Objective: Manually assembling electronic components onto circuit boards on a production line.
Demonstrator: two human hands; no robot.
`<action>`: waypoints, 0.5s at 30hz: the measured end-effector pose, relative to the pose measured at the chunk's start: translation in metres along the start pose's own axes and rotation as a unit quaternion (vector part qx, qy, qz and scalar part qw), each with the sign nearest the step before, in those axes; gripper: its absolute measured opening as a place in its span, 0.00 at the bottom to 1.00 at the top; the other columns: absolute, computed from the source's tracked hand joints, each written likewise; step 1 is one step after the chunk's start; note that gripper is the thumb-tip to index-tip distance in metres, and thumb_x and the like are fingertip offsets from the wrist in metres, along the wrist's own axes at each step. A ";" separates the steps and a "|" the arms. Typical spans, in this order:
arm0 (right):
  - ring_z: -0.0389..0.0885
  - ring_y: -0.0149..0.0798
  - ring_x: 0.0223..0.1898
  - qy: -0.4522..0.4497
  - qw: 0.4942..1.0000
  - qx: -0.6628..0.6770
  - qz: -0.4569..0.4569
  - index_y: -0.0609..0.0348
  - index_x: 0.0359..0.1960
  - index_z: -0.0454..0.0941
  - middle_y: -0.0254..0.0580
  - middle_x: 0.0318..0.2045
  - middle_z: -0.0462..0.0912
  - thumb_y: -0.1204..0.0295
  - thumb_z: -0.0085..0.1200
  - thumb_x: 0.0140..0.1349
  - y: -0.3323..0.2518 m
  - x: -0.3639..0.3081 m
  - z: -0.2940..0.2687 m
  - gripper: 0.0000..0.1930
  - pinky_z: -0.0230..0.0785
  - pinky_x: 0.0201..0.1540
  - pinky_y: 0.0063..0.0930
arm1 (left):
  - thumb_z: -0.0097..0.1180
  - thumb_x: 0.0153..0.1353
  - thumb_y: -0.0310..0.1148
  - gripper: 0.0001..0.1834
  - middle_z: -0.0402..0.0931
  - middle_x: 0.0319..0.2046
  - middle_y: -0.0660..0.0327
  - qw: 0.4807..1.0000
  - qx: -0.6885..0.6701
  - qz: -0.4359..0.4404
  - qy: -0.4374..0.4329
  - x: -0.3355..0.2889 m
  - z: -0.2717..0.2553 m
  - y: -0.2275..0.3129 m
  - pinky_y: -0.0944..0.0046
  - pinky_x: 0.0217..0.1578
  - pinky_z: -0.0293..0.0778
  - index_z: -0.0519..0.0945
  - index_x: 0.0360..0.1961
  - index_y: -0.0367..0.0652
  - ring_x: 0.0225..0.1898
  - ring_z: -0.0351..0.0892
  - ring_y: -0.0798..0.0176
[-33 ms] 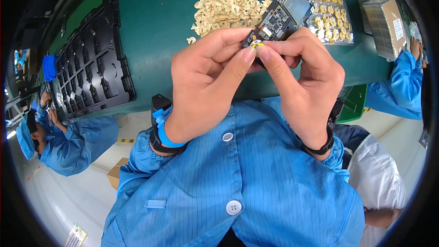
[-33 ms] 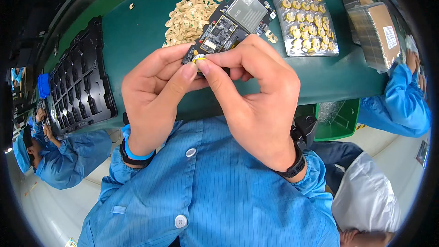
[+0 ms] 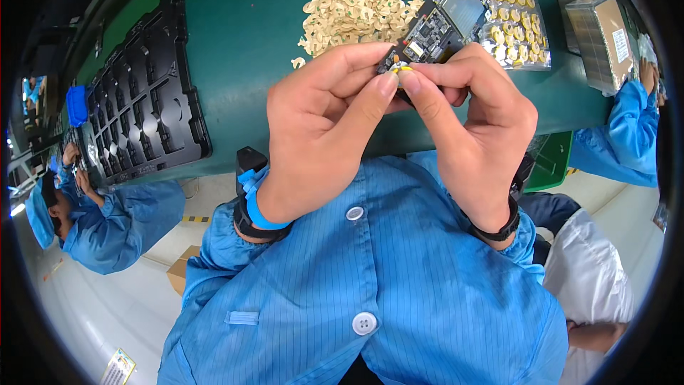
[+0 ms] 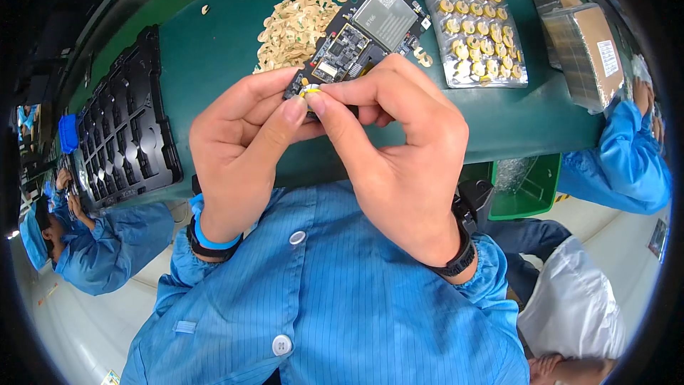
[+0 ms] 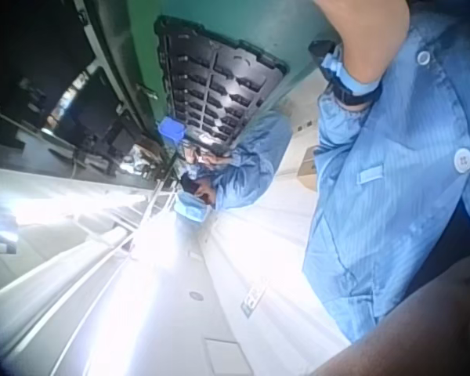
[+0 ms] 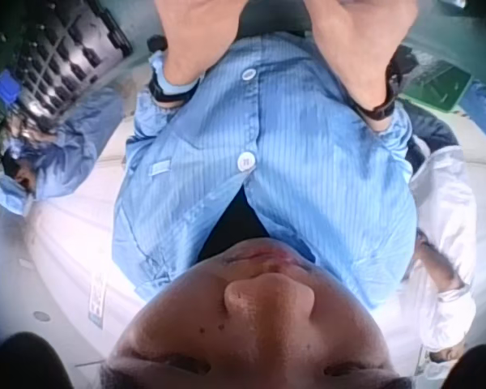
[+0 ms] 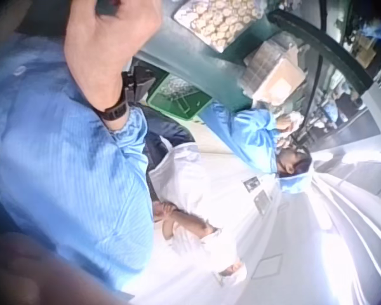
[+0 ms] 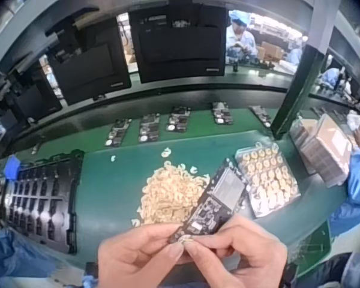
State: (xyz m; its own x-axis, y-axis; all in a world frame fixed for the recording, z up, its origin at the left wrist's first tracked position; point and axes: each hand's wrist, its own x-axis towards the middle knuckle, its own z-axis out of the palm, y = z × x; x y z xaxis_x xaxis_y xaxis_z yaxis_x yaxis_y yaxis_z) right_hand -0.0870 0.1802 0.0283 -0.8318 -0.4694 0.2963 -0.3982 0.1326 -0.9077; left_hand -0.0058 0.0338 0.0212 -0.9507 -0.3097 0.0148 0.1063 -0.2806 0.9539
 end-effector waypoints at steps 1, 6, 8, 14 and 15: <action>0.66 0.25 0.30 0.008 1.000 0.005 0.001 0.71 0.35 0.85 0.33 0.26 0.75 0.84 0.67 0.59 0.001 0.000 0.001 0.04 0.58 0.33 0.20 | 0.53 0.72 0.19 0.16 0.83 0.51 0.44 1.000 0.000 0.000 0.001 -0.001 0.001 0.000 0.55 0.53 0.87 0.75 0.59 0.24 0.52 0.85 0.56; 0.68 0.26 0.29 0.011 1.000 0.002 -0.004 0.70 0.36 0.86 0.34 0.26 0.77 0.84 0.68 0.58 0.003 -0.001 0.003 0.06 0.59 0.32 0.20 | 0.53 0.73 0.20 0.15 0.84 0.50 0.45 0.999 0.045 0.000 0.015 -0.001 0.001 0.000 0.57 0.51 0.87 0.75 0.58 0.24 0.51 0.86 0.57; 0.71 0.27 0.28 0.035 0.998 -0.036 -0.045 0.69 0.36 0.87 0.37 0.26 0.79 0.84 0.69 0.58 0.002 -0.002 0.006 0.06 0.61 0.31 0.20 | 0.53 0.73 0.20 0.15 0.84 0.50 0.45 0.999 0.032 0.000 0.019 0.000 0.002 -0.001 0.57 0.51 0.87 0.75 0.58 0.24 0.50 0.86 0.57; 0.77 0.39 0.26 0.070 0.974 -0.120 -0.180 0.66 0.37 0.87 0.42 0.26 0.78 0.85 0.70 0.50 0.012 -0.002 0.010 0.12 0.70 0.28 0.28 | 0.52 0.74 0.21 0.14 0.84 0.49 0.45 0.999 0.021 0.007 0.032 0.002 0.003 -0.001 0.57 0.48 0.88 0.76 0.57 0.25 0.49 0.87 0.58; 0.77 0.39 0.26 0.070 0.974 -0.119 -0.180 0.66 0.37 0.87 0.42 0.26 0.78 0.85 0.70 0.50 0.013 -0.001 0.010 0.12 0.70 0.28 0.28 | 0.52 0.74 0.21 0.14 0.84 0.49 0.45 0.999 0.028 0.008 0.040 0.002 0.003 -0.001 0.57 0.48 0.89 0.76 0.57 0.25 0.48 0.87 0.57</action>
State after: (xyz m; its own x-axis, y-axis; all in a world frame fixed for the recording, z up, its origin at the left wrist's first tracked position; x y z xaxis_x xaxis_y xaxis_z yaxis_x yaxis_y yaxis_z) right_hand -0.0874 0.1743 0.0128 -0.6593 -0.4024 0.6352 -0.7386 0.1884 -0.6473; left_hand -0.0086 0.0361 0.0209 -0.9226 -0.3856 0.0079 0.1025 -0.2253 0.9689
